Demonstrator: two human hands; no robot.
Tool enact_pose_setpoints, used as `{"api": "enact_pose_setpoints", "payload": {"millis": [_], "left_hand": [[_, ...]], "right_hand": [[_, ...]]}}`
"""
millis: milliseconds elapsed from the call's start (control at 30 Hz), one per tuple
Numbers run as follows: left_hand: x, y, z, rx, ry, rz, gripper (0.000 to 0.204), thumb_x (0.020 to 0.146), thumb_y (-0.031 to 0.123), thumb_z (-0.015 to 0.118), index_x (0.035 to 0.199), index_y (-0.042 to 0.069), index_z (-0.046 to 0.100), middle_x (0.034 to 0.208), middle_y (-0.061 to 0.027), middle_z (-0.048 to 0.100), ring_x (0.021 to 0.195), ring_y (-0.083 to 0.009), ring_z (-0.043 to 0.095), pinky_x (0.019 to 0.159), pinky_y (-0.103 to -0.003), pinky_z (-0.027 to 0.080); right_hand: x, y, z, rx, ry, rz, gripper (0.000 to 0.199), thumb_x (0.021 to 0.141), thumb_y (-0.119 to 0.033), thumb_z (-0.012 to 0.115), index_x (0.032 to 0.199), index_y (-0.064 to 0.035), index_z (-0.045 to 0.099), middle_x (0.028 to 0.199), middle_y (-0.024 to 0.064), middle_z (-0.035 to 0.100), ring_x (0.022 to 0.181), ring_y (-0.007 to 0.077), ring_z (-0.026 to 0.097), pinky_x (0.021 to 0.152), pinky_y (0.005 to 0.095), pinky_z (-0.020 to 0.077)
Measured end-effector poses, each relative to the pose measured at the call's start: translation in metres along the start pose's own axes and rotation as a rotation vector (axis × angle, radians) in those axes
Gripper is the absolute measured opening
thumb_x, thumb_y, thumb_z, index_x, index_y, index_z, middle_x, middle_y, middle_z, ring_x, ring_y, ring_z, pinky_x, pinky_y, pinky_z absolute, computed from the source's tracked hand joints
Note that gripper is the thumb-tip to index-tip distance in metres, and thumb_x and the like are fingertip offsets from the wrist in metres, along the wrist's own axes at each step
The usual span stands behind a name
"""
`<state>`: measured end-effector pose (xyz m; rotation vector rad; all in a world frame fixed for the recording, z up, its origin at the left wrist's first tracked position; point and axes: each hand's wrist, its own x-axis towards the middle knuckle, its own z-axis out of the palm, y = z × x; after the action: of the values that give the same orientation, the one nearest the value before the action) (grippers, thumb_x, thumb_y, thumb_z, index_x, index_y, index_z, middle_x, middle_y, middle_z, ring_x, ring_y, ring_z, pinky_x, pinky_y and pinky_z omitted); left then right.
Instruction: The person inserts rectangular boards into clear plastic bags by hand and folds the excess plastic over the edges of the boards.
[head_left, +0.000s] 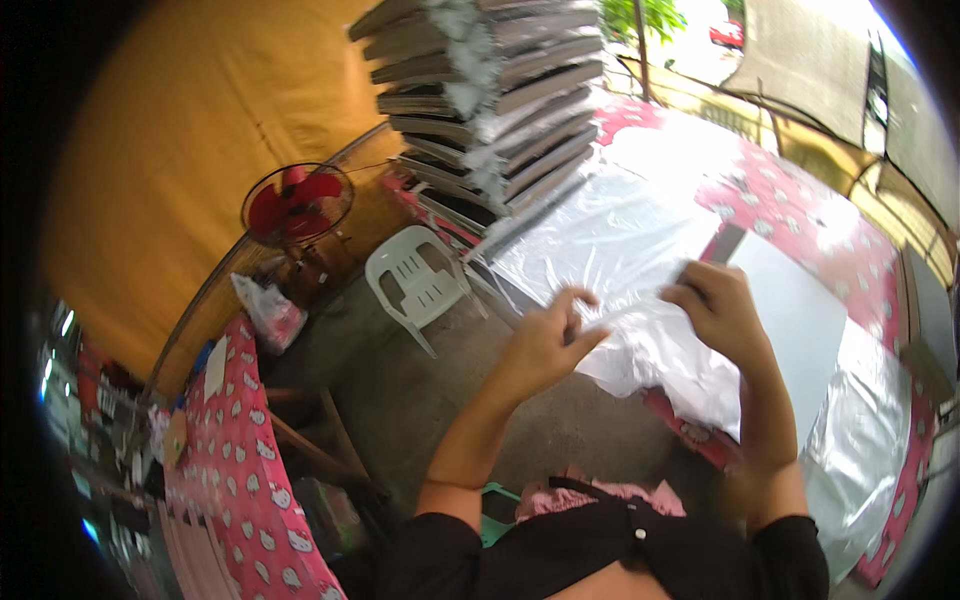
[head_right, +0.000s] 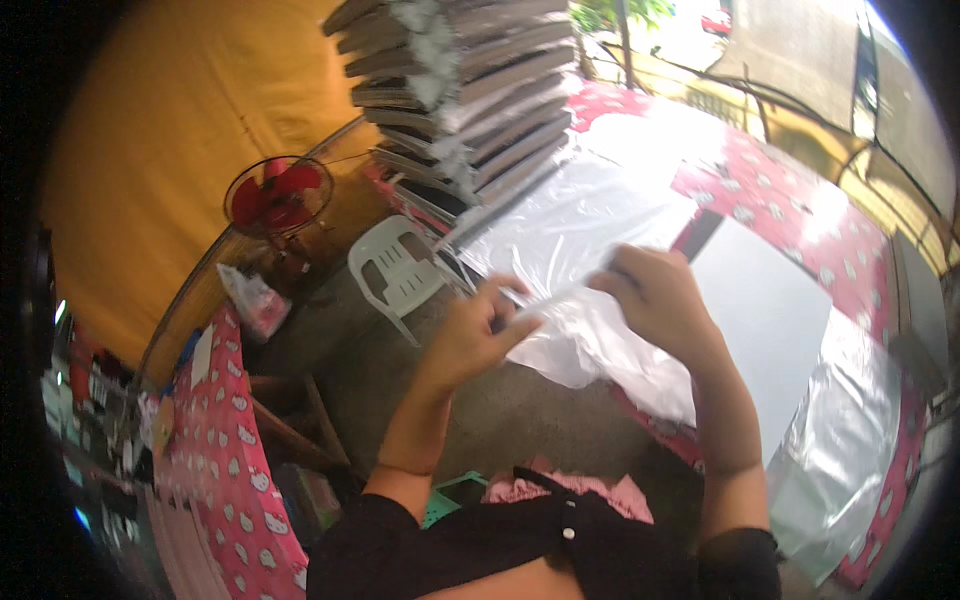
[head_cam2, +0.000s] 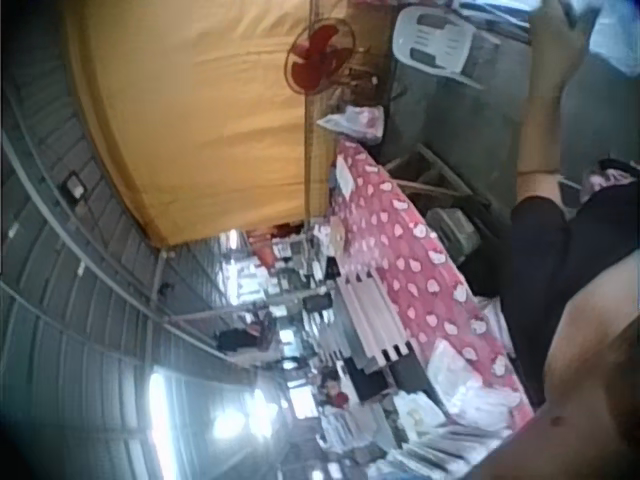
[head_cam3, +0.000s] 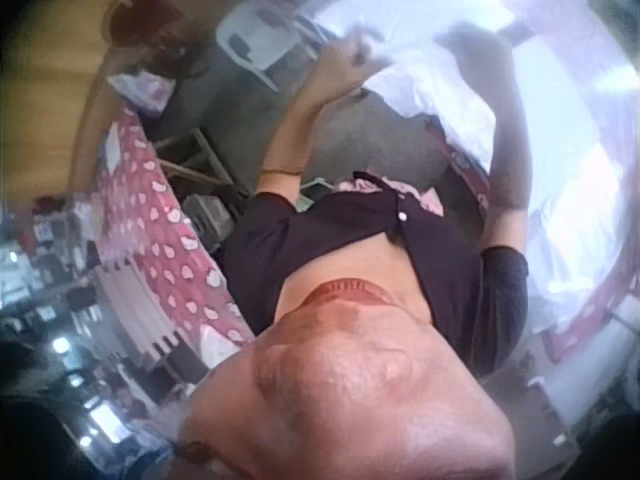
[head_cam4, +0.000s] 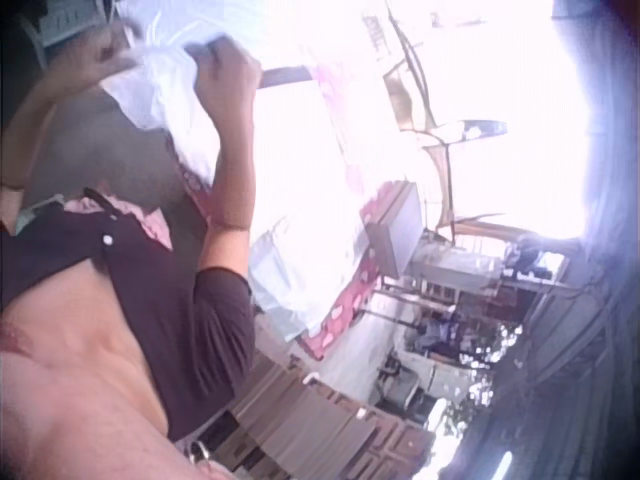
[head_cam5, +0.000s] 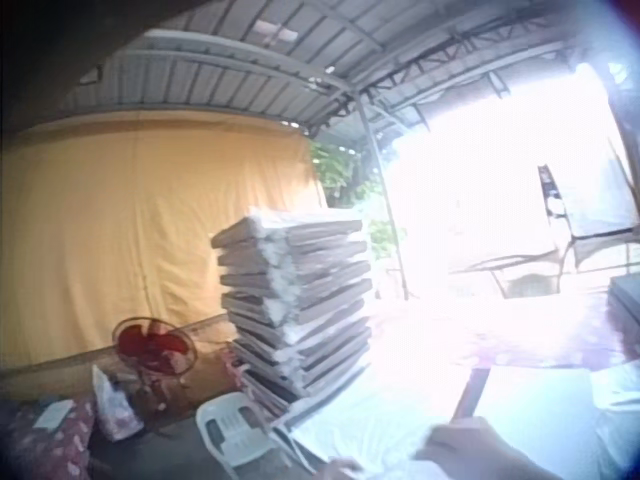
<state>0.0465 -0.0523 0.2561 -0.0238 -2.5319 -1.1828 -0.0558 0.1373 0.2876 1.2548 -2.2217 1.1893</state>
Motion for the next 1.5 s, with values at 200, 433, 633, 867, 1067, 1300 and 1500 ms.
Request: {"api": "enact_pose_setpoints", "payload": {"millis": [200,433,633,867,1067,1300,1500], "left_hand": [[-0.043,-0.062,0.005,-0.108,0.344,0.375,0.018,0.073,0.004,0.064,0.085,0.005,0.051,0.078,-0.0076,0.057,0.062,-0.0121,0.054,0.055,-0.022,0.041],[-0.117,0.004,0.031,-0.727,0.775,-0.103,0.016,0.076,-0.002,0.057,0.085,0.006,0.046,0.077,-0.0096,0.058,0.076,-0.0129,0.056,0.064,-0.024,0.046],[-0.188,0.016,0.041,-0.249,0.098,-0.125,0.016,0.081,0.007,0.054,0.097,0.007,0.049,0.061,-0.0028,0.049,0.063,-0.0086,0.051,0.064,-0.025,0.044],[-0.263,0.039,-0.015,-1.162,0.659,-0.088,0.014,0.085,0.015,0.050,0.077,0.004,0.047,0.060,-0.0013,0.049,0.054,-0.0100,0.048,0.055,-0.028,0.044],[-0.301,0.021,-0.004,-1.102,0.565,0.066,0.033,0.081,0.019,0.057,0.108,0.002,0.051,0.086,-0.0077,0.060,0.074,-0.0200,0.056,0.070,-0.036,0.044],[-0.274,0.000,-0.056,-1.519,0.243,0.755,0.078,0.070,0.041,0.066,0.127,0.007,0.027,0.073,-0.0014,0.052,0.064,-0.0142,0.053,0.062,-0.033,0.044],[-0.284,-0.023,-0.046,-0.376,-0.137,-0.297,0.047,0.074,0.038,0.063,0.109,0.009,0.051,0.082,-0.0033,0.058,0.072,-0.0153,0.055,0.068,-0.036,0.047]], "right_hand": [[-0.041,0.017,-0.026,0.121,0.007,0.074,0.025,0.054,-0.005,0.071,0.055,0.0001,0.046,0.053,0.0060,0.042,0.046,0.0133,0.039,0.043,0.0261,0.0316],[-0.058,0.027,0.019,0.389,-0.025,0.047,0.020,0.063,0.010,0.046,0.077,0.0039,0.059,0.061,0.0086,0.054,0.051,0.0149,0.050,0.050,0.0241,0.0404],[-0.055,0.029,0.058,1.287,-0.163,-0.019,0.015,0.075,-0.003,0.048,0.087,0.0017,0.056,0.094,0.0115,0.054,0.085,0.0212,0.051,0.079,0.0323,0.0403],[-0.079,0.026,0.111,0.959,-1.454,-0.769,0.022,0.073,-0.008,0.057,0.094,-0.0001,0.056,0.096,0.0109,0.055,0.090,0.0186,0.054,0.076,0.0311,0.0457],[-0.088,0.031,0.106,0.765,-1.318,-0.052,0.023,0.071,-0.012,0.061,0.090,0.0000,0.058,0.090,0.0110,0.057,0.084,0.0178,0.055,0.072,0.0306,0.0456],[-0.077,0.028,0.109,0.664,-1.361,-0.133,0.024,0.069,-0.016,0.064,0.086,0.0002,0.060,0.083,0.0112,0.058,0.077,0.0170,0.056,0.067,0.0301,0.0454],[-0.047,0.048,0.095,1.215,-0.572,0.256,0.026,0.067,-0.020,0.067,0.083,0.0003,0.062,0.077,0.0113,0.060,0.071,0.0163,0.057,0.063,0.0297,0.0453]]}}
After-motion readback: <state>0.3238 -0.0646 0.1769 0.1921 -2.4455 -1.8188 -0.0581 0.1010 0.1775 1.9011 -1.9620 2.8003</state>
